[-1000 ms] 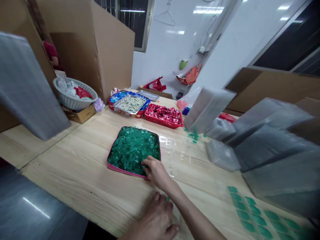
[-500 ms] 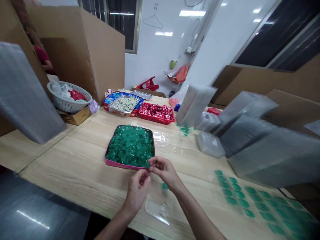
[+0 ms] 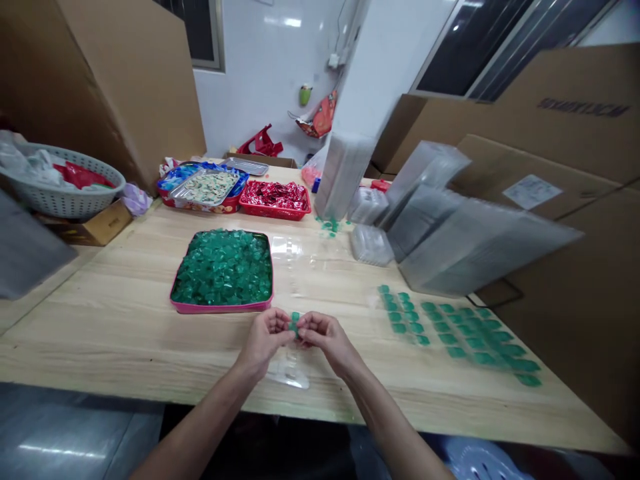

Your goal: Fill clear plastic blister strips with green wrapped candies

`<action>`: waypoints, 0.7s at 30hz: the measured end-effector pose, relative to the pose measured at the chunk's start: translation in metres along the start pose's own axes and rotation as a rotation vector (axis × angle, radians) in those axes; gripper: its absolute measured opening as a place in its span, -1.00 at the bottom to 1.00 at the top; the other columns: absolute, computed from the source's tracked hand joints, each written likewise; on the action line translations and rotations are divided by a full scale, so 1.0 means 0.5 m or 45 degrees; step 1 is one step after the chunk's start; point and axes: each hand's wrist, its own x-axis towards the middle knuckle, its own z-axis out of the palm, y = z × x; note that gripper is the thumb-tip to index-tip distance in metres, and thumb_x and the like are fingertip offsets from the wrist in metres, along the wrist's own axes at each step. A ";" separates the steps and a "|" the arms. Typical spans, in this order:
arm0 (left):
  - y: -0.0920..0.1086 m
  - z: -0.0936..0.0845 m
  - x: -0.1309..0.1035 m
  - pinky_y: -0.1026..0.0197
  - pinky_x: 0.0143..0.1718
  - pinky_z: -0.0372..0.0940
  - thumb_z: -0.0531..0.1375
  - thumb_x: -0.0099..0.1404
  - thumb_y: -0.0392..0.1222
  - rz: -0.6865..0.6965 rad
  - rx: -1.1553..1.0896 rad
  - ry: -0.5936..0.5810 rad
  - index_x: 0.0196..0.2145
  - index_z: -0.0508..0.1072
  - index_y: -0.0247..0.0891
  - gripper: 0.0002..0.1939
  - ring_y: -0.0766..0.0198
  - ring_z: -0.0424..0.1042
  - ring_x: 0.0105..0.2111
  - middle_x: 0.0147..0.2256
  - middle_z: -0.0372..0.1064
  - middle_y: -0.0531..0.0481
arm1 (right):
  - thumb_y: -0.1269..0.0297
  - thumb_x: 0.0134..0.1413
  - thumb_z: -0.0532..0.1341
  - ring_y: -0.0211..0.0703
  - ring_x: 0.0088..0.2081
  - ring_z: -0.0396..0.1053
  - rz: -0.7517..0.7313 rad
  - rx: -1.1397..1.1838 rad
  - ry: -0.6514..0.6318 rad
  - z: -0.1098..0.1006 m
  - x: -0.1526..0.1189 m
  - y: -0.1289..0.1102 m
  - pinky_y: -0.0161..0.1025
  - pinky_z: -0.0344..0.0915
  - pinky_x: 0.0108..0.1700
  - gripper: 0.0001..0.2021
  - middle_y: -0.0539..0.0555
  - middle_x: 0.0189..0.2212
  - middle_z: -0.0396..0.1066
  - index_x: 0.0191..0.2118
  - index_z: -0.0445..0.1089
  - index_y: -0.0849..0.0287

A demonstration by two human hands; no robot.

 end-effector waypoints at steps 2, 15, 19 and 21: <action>-0.022 0.000 0.008 0.36 -0.52 0.16 0.22 -0.07 -0.35 0.028 0.305 -0.043 -0.44 0.40 -0.32 -0.85 0.38 0.29 -0.55 -0.58 0.30 0.11 | 0.22 -0.22 0.34 -0.34 -0.62 0.27 0.022 -0.106 0.026 -0.008 -0.001 0.015 -0.38 0.21 -0.54 -0.78 -0.08 -0.66 0.33 -0.47 0.34 0.22; -0.046 0.012 0.007 0.17 -0.32 0.18 0.10 0.06 -0.37 0.173 1.191 0.011 -0.47 0.50 -0.29 -0.83 0.14 0.38 -0.38 -0.46 0.42 -0.10 | 0.46 -0.12 0.09 -0.22 -0.51 0.30 -0.326 -1.188 0.106 -0.016 0.009 0.038 -0.33 0.19 -0.43 -0.85 0.01 -0.57 0.33 -0.54 0.38 0.19; -0.044 0.017 0.007 0.13 -0.30 0.24 0.03 0.11 -0.40 0.224 1.265 -0.040 -0.33 0.51 -0.32 -0.73 0.07 0.42 -0.32 -0.34 0.46 -0.20 | 0.41 0.01 0.07 -0.20 -0.44 0.34 -0.532 -1.198 0.110 0.016 0.039 -0.005 -0.31 0.22 -0.37 -0.82 0.06 -0.46 0.38 -0.45 0.42 0.18; -0.055 0.018 0.007 0.08 -0.28 0.27 0.04 0.09 -0.39 0.203 1.182 -0.023 -0.29 0.51 -0.36 -0.72 0.00 0.43 -0.30 -0.31 0.47 -0.25 | 0.43 0.02 0.09 -0.17 -0.36 0.37 -0.607 -1.130 0.050 0.056 0.070 -0.031 -0.30 0.25 -0.29 -0.84 0.07 -0.42 0.42 -0.42 0.43 0.18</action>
